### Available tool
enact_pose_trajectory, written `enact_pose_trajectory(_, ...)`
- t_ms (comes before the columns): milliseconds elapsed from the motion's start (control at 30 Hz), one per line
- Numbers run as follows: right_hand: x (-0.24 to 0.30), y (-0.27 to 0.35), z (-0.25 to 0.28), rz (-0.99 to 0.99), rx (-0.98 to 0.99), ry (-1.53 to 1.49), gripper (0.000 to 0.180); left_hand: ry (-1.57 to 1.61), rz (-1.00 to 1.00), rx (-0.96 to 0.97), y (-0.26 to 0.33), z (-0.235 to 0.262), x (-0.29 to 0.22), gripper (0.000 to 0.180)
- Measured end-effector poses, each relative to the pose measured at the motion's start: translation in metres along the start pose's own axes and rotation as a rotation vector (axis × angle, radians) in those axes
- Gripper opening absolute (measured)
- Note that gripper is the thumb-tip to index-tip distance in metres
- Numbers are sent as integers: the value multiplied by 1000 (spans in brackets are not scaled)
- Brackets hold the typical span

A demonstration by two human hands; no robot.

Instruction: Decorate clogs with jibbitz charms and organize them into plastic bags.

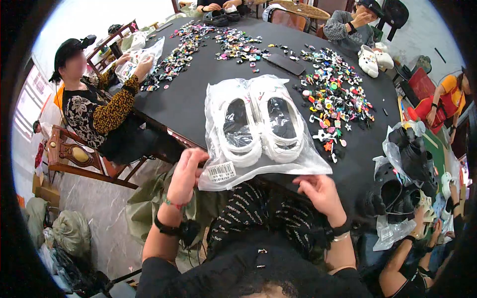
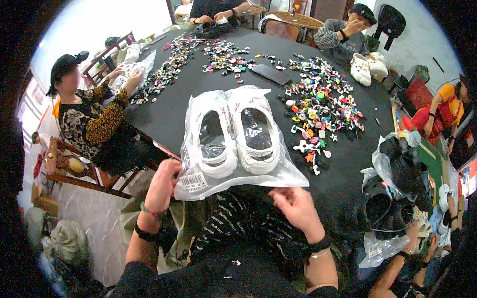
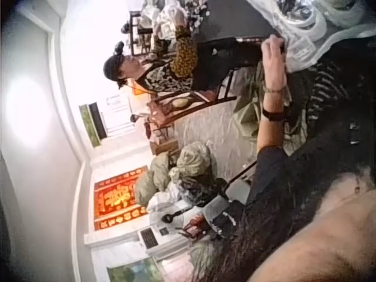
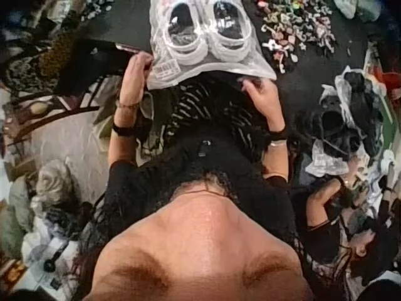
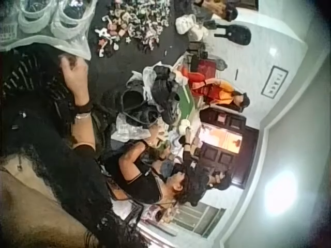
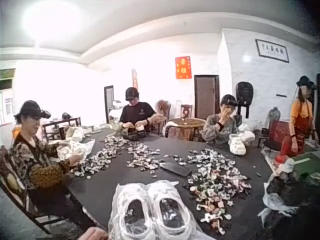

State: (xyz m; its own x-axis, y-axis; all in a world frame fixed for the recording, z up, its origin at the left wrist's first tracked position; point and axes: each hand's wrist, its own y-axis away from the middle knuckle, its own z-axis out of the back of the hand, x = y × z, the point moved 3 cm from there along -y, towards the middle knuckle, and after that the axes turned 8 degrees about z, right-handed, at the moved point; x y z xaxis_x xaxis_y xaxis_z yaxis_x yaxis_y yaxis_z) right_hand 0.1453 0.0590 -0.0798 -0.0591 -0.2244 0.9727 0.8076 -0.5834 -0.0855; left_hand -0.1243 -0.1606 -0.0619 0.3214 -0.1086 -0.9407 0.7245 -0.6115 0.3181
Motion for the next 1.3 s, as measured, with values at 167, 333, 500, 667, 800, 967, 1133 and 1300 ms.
enact_pose_trajectory(167,-5,7,-38,-345,387,-534,41,-49,224,174,25,7,25,23)
enact_pose_trajectory(333,-5,-13,-68,-341,331,-590,49,-47,146,164,41,5,32,22)
enact_pose_trajectory(500,-13,-20,-66,-347,141,-509,39,-22,127,160,51,6,37,18)
enact_pose_trajectory(667,-15,-4,-66,-478,258,-528,44,142,260,189,56,6,49,21)
enact_pose_trajectory(800,-7,-3,-91,-482,440,-480,52,174,287,225,60,-4,56,24)
enact_pose_trajectory(967,-1,-13,-126,-450,500,-585,51,135,244,262,64,-15,56,24)
enact_pose_trajectory(1133,0,-16,-149,-361,495,-636,37,92,188,247,66,-15,55,24)
enact_pose_trajectory(1300,-4,-9,-150,-302,448,-659,28,-5,180,190,67,-11,55,25)
